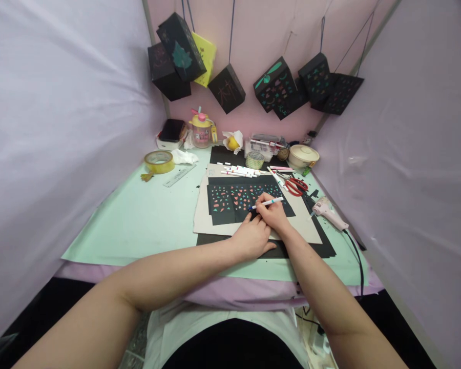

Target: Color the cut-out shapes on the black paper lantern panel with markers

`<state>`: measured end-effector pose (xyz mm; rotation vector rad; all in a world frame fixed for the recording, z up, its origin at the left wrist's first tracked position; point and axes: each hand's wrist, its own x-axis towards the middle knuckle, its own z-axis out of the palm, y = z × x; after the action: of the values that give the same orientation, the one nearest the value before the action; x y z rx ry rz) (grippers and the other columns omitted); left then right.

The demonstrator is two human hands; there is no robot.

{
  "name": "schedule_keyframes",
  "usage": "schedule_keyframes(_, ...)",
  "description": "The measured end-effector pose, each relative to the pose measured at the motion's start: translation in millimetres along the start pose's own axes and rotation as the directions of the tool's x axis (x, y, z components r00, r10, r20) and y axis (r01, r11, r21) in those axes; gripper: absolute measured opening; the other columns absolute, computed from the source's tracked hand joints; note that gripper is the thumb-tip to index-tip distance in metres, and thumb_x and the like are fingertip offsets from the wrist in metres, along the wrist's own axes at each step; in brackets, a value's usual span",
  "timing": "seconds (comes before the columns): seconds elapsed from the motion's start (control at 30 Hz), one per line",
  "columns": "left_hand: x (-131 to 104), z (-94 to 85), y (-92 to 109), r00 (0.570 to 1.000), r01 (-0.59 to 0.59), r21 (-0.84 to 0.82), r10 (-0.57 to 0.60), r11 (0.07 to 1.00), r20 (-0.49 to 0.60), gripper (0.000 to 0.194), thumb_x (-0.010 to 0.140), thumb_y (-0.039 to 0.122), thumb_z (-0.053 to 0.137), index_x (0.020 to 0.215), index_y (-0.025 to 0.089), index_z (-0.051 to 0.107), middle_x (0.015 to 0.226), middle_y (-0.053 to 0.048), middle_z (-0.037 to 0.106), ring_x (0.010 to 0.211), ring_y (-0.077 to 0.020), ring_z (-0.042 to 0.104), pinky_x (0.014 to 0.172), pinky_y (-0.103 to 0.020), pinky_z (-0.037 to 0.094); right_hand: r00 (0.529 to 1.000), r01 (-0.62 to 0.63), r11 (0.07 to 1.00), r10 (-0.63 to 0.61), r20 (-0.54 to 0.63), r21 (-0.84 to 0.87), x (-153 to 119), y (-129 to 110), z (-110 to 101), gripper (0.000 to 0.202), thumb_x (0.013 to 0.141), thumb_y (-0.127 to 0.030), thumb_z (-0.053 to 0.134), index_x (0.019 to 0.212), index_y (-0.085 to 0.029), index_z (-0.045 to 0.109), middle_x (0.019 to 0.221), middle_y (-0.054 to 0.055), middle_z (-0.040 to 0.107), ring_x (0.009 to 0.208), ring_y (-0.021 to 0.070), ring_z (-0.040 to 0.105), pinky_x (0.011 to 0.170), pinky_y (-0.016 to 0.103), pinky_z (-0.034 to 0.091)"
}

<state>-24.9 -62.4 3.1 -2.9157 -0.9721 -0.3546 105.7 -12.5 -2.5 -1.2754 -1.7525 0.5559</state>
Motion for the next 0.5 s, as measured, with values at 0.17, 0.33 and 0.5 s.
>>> schedule_keyframes(0.17,-0.1,-1.6,0.5,1.000,0.003,-0.017,-0.003,1.000,0.017,0.055,0.087,0.053,0.052,0.119,0.008,0.056,0.124,-0.015,0.057,0.122,-0.0285,0.043,0.106,-0.042,0.026,1.000,0.004,1.000,-0.004,-0.027,-0.010,0.0,-0.2,0.2,0.010,0.073,-0.017,0.047,0.064,-0.021,0.048,0.058,-0.004,0.049,0.057,0.0124,0.046,0.055,0.025,0.036)
schedule_keyframes(0.33,-0.2,-1.0,0.7,1.000,0.007,-0.021,-0.007,1.000,0.017,0.056,0.087,0.053,0.052,0.121,0.008,0.054,0.124,-0.016,0.057,0.123,-0.0289,0.042,0.104,-0.043,0.027,1.000,0.012,1.000,-0.012,-0.027,-0.010,0.3,-0.3,0.3,0.010,0.073,-0.017,0.048,0.063,-0.021,0.047,0.058,-0.004,0.048,0.057,0.0123,0.045,0.055,0.025,0.036)
schedule_keyframes(0.5,0.1,0.6,0.4,1.000,0.002,-0.021,-0.002,1.000,0.008,0.057,0.087,0.053,0.052,0.121,0.008,0.054,0.124,-0.016,0.057,0.123,-0.0287,0.042,0.105,-0.042,0.025,1.000,0.000,1.000,-0.001,-0.024,-0.014,-0.2,-1.0,0.2,0.009,0.073,-0.017,0.048,0.064,-0.020,0.048,0.059,-0.004,0.049,0.057,0.0122,0.046,0.056,0.025,0.036)
